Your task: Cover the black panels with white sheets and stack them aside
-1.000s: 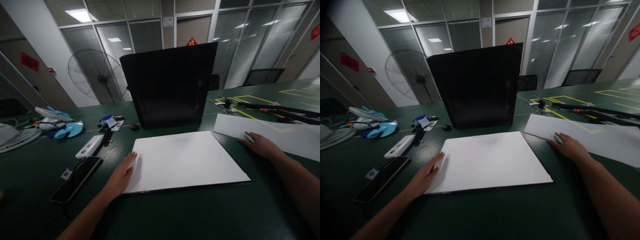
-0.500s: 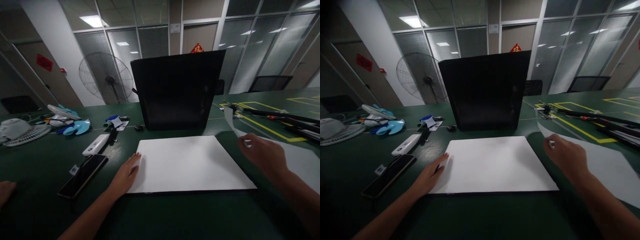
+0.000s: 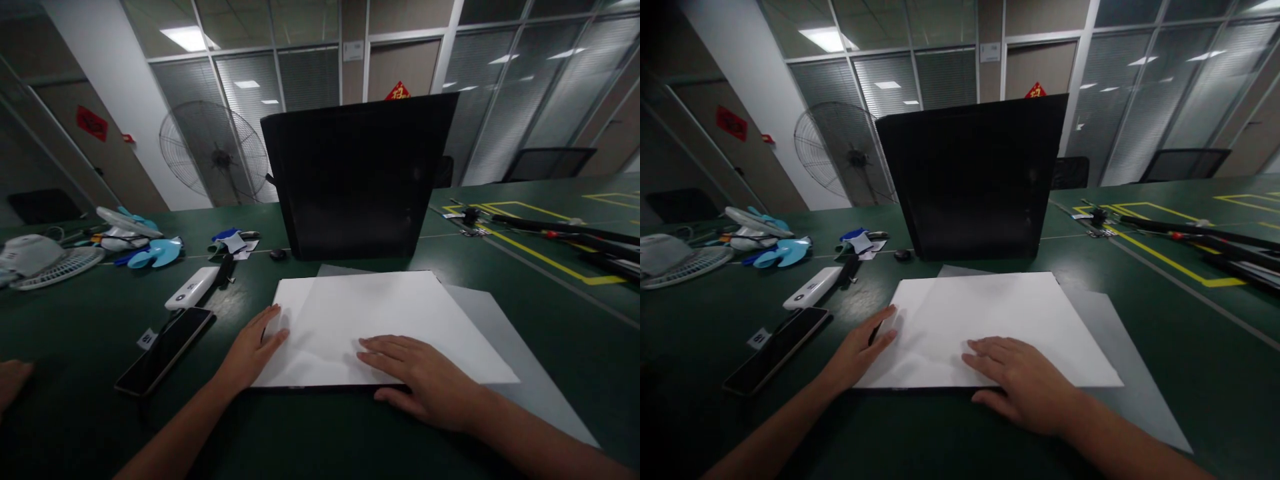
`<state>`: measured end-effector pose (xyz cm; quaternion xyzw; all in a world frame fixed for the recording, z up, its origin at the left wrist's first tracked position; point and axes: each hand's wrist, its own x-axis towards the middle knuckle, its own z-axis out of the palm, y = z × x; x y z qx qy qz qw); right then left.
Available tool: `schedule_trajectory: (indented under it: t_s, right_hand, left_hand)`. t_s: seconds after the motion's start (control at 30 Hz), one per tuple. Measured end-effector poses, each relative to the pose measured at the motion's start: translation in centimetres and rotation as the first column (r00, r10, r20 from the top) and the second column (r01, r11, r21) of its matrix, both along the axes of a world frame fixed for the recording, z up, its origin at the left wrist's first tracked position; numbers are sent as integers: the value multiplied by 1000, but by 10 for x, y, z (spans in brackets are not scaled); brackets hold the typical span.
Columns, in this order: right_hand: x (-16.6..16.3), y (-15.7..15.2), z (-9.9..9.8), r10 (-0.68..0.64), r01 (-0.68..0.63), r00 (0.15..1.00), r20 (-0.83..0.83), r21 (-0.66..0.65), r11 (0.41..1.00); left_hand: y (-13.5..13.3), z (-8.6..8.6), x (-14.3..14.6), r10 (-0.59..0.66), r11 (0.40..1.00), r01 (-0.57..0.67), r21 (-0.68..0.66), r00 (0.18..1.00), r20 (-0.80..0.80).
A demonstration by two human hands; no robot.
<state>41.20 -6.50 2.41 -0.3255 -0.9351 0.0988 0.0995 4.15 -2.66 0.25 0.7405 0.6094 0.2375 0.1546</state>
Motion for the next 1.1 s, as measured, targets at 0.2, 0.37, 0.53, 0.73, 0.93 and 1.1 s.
schedule_trajectory:
  t_s: [0.2,0.37,0.53,0.73,0.93,1.1]
  right_hand:
    - [29,18,-4,-277,269,960,41,144,952]
    - [62,36,-18,-715,676,690,111,252,692]
    - [72,47,-21,-596,587,797,101,107,803]
    - [68,50,-20,-457,459,886,79,-6,888]
    - [63,44,-16,-461,462,886,50,-10,887]
    - [62,43,-14,-476,478,877,68,-16,878]
  left_hand:
    - [2,-7,0,17,1000,-18,-12,996,-93]
    - [3,-10,-3,-36,999,35,-10,993,-117]
    - [2,-10,-5,-67,998,66,-15,994,-82]
    - [3,-13,-2,-37,999,38,7,994,-100]
    - [3,-16,-5,-50,998,55,39,992,-120]
    - [3,-16,-5,-62,997,68,45,990,-128]
